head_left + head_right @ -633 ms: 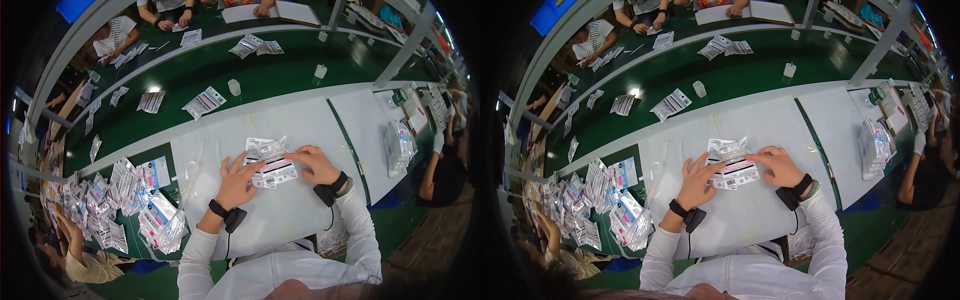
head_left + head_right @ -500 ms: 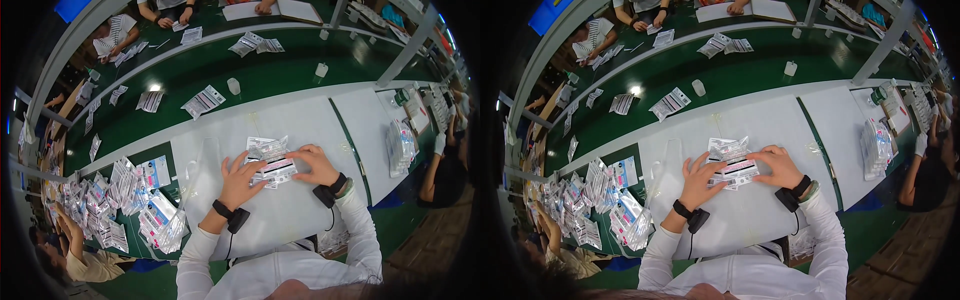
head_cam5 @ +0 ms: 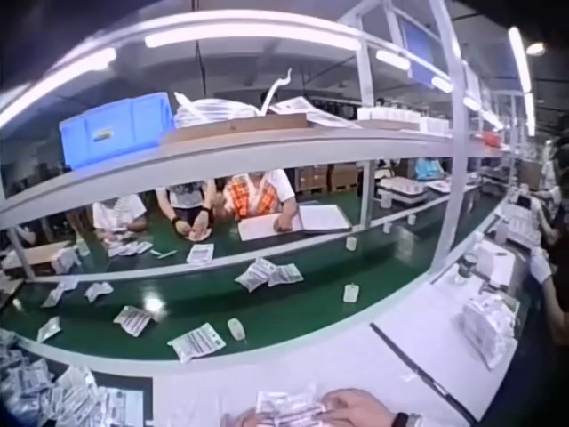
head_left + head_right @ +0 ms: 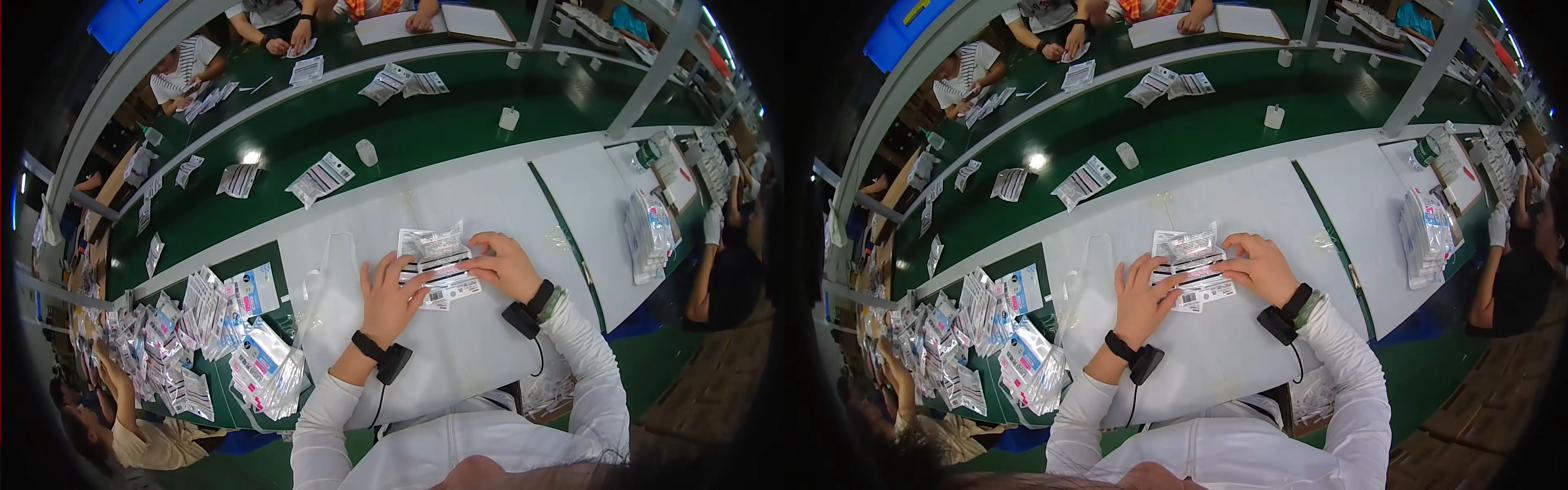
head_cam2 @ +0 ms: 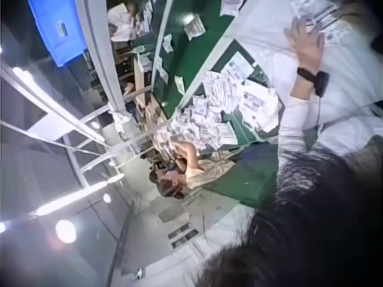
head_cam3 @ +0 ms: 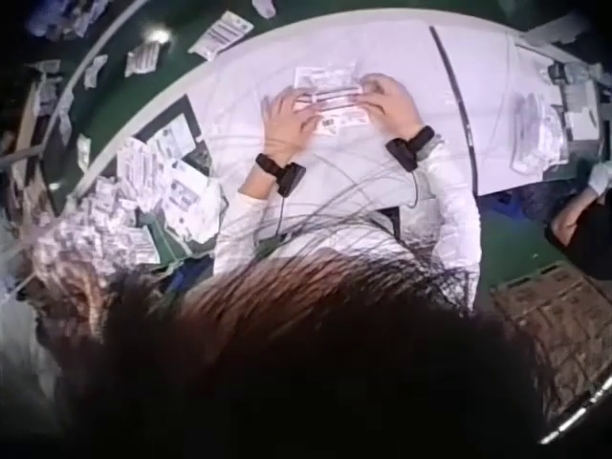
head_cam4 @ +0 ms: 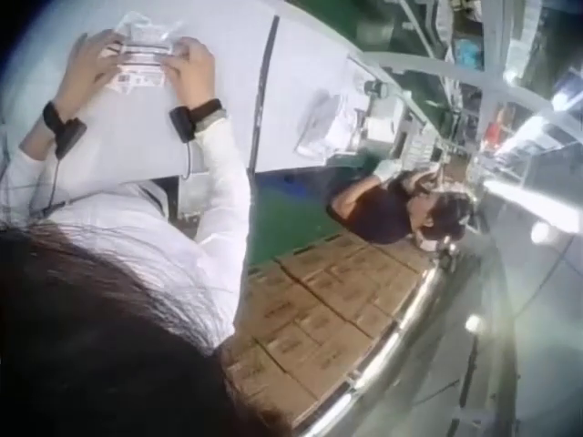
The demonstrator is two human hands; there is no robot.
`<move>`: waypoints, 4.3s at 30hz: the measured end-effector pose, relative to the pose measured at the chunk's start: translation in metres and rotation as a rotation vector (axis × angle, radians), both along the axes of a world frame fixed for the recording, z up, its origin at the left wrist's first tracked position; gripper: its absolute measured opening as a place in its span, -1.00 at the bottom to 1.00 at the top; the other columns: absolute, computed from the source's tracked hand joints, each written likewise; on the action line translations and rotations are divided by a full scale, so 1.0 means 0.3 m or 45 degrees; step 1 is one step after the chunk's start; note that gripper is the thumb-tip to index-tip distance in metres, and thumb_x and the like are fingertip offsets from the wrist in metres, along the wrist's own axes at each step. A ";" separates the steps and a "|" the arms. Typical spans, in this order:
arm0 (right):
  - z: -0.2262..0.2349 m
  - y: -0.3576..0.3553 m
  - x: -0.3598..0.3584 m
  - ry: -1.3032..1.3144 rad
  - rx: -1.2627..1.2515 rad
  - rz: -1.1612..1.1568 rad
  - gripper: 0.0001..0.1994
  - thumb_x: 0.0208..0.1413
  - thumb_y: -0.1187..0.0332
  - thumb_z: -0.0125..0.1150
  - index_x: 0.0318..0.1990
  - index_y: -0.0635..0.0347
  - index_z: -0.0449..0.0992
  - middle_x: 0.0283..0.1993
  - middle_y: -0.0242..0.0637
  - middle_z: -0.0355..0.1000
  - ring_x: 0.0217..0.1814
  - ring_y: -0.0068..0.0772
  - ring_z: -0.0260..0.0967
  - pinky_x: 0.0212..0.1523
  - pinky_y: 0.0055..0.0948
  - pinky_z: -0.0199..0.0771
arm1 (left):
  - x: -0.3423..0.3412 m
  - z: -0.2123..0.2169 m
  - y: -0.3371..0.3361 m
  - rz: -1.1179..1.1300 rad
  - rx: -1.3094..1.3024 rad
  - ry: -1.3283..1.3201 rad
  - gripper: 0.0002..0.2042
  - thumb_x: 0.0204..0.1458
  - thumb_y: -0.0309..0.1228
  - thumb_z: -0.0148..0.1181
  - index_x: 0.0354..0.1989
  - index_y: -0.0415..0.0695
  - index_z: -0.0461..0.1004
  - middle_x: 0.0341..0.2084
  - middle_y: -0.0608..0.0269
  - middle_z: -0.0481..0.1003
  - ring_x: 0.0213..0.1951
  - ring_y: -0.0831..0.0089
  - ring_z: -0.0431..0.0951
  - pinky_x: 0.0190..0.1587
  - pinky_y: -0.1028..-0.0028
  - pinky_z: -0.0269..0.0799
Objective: The person packages chargers by hand, picking up a charger and a plastic bag, sliding the charger into the bag, and pressing the adhesive strip to seal it.
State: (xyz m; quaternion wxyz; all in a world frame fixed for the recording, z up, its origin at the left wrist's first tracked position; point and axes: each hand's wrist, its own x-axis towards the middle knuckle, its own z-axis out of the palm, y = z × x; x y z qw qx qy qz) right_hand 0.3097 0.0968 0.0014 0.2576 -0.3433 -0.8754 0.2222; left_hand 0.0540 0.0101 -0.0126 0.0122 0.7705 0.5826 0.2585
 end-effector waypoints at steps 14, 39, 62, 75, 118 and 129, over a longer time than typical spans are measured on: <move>0.122 0.201 -0.168 -0.387 0.024 0.294 -0.33 -0.14 0.43 0.38 0.23 0.16 0.32 0.13 -0.14 0.38 0.17 0.01 0.30 0.22 -0.15 0.27 | -0.096 0.028 0.014 -0.173 0.017 -0.152 -0.72 -0.08 -0.53 0.24 -0.13 -0.06 0.54 -0.04 0.25 0.48 0.11 0.13 0.41 0.13 0.17 0.33; -0.057 0.150 -0.226 -0.087 0.012 0.652 -0.46 0.04 0.45 0.22 0.24 0.17 0.36 0.34 -0.19 0.25 0.40 -0.12 0.16 0.34 -0.26 0.22 | 0.014 0.135 0.151 -0.363 -0.793 0.253 -0.80 -0.06 -0.41 0.20 -0.22 -0.08 0.49 -0.20 0.27 0.50 -0.13 0.25 0.50 -0.15 0.25 0.35; 0.046 0.199 -0.252 -0.260 -0.200 0.697 0.02 -0.20 -0.18 0.42 0.41 0.10 0.12 0.48 -0.20 0.04 0.47 -0.16 0.04 0.37 -0.26 0.11 | -0.020 0.046 0.072 -0.238 0.006 0.420 -0.71 -0.04 -0.43 0.13 -0.08 -0.03 0.53 -0.11 0.33 0.52 -0.09 0.36 0.53 -0.19 0.39 0.44; 0.077 0.554 -0.996 -0.228 0.249 -0.133 -0.44 0.12 0.11 0.23 0.27 0.03 0.30 0.14 -0.07 0.38 0.07 0.02 0.43 -0.02 -0.12 0.49 | -0.049 -0.049 0.098 -0.411 -0.089 -0.134 -0.68 -0.01 -0.52 0.07 -0.04 -0.04 0.51 0.06 0.28 0.45 0.19 0.23 0.39 0.17 0.28 0.36; 0.017 -0.161 -0.227 -0.048 0.216 0.014 -0.52 -0.06 0.27 0.35 0.06 0.05 0.37 -0.05 -0.22 0.29 -0.08 -0.06 0.37 -0.08 -0.19 0.47 | -0.091 -0.021 0.112 -0.258 -0.136 -0.553 -0.80 0.16 -0.32 0.12 -0.16 -0.05 0.63 -0.18 0.28 0.63 -0.06 0.34 0.58 0.06 0.29 0.26; -0.014 -0.052 -0.263 0.035 -0.048 -0.123 -0.53 -0.09 0.12 0.42 -0.11 0.12 0.35 -0.15 -0.21 0.35 -0.16 -0.11 0.43 -0.22 -0.22 0.45 | -0.082 -0.013 0.092 -0.300 0.096 -0.322 -0.78 0.14 -0.32 0.16 -0.07 0.00 0.60 -0.02 0.35 0.57 0.09 0.41 0.49 0.15 0.26 0.19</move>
